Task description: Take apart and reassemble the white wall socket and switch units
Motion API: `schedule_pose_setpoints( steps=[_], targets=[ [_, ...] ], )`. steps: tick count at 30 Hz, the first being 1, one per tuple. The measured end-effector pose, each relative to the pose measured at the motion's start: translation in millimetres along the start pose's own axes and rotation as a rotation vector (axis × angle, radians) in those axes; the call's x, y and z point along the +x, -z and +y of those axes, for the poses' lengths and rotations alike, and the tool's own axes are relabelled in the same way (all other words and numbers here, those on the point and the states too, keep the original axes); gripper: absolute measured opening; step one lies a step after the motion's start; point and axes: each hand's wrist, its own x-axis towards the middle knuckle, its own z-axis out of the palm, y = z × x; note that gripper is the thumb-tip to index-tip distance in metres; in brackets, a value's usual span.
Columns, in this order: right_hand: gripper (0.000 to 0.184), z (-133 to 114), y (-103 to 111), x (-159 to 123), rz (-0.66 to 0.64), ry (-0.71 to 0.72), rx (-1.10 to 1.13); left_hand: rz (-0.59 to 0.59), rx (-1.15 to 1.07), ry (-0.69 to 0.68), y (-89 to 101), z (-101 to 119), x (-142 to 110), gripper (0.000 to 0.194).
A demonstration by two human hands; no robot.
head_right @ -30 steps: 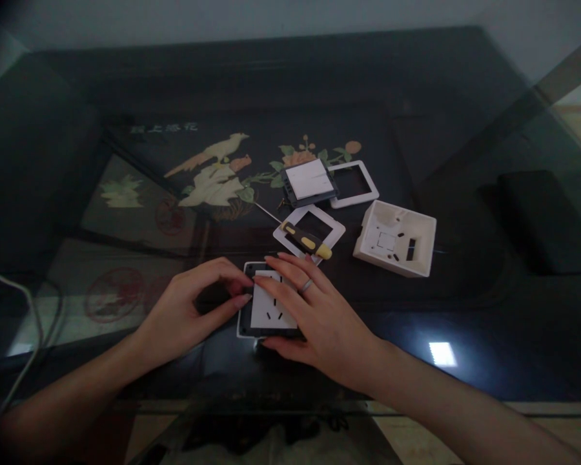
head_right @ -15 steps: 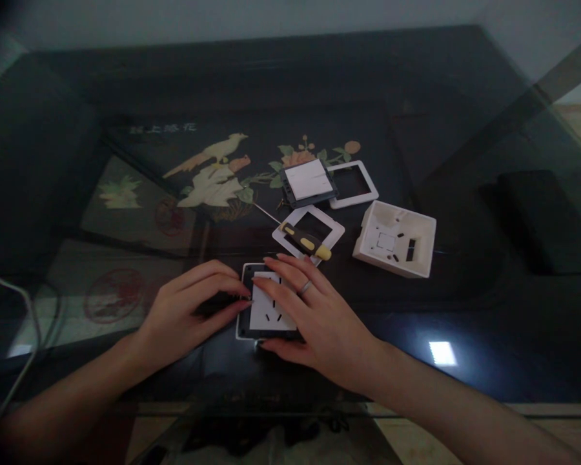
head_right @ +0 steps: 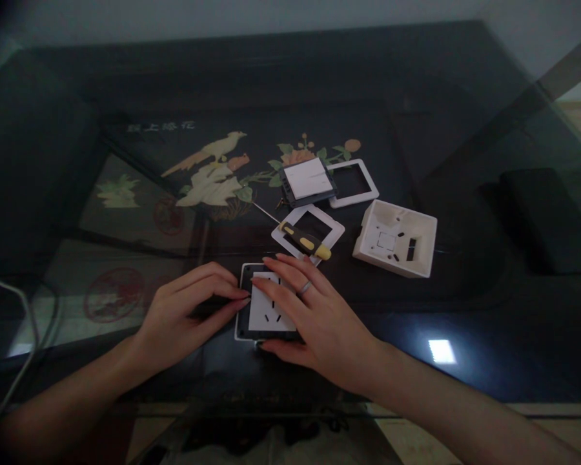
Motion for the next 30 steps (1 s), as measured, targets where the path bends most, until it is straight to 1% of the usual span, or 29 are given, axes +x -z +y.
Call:
schedule_pose_setpoints(
  steps=[8,13,15,18,21,23,25,27,30],
  targets=[
    [0.063,-0.2,0.0,-0.4,-0.003,-0.002,0.001,-0.009,0.003,-0.010,-1.1,-0.2,0.2,0.007],
    [0.065,0.2,0.0,-0.2,0.005,0.001,0.001,-0.027,-0.043,0.042,-0.7,2.1,0.3,0.010],
    [0.065,0.4,-0.2,-0.2,0.008,0.002,-0.001,-0.016,-0.007,0.022,-0.1,2.4,-0.1,0.010],
    [0.065,0.3,-0.4,-0.2,0.005,0.001,-0.001,-0.003,0.094,-0.051,0.9,1.7,-0.5,0.011],
    [0.064,0.1,-0.6,-0.2,0.007,0.002,-0.003,-0.018,0.164,-0.106,1.4,0.8,-0.7,0.015],
    [0.063,0.0,-0.7,-0.2,0.010,0.007,-0.013,-0.023,0.194,-0.126,1.6,0.2,-1.3,0.013],
    [0.063,0.1,-0.5,0.0,0.009,0.017,-0.026,-0.022,0.214,-0.146,2.0,-0.1,-2.0,0.007],
    [0.063,0.2,-0.3,0.3,0.008,0.022,-0.032,-0.012,0.224,-0.164,2.5,-0.1,-2.5,0.004],
    [0.063,0.4,0.1,0.5,0.003,0.017,-0.024,0.000,0.188,-0.129,2.6,0.4,-2.1,0.004]
  ],
)
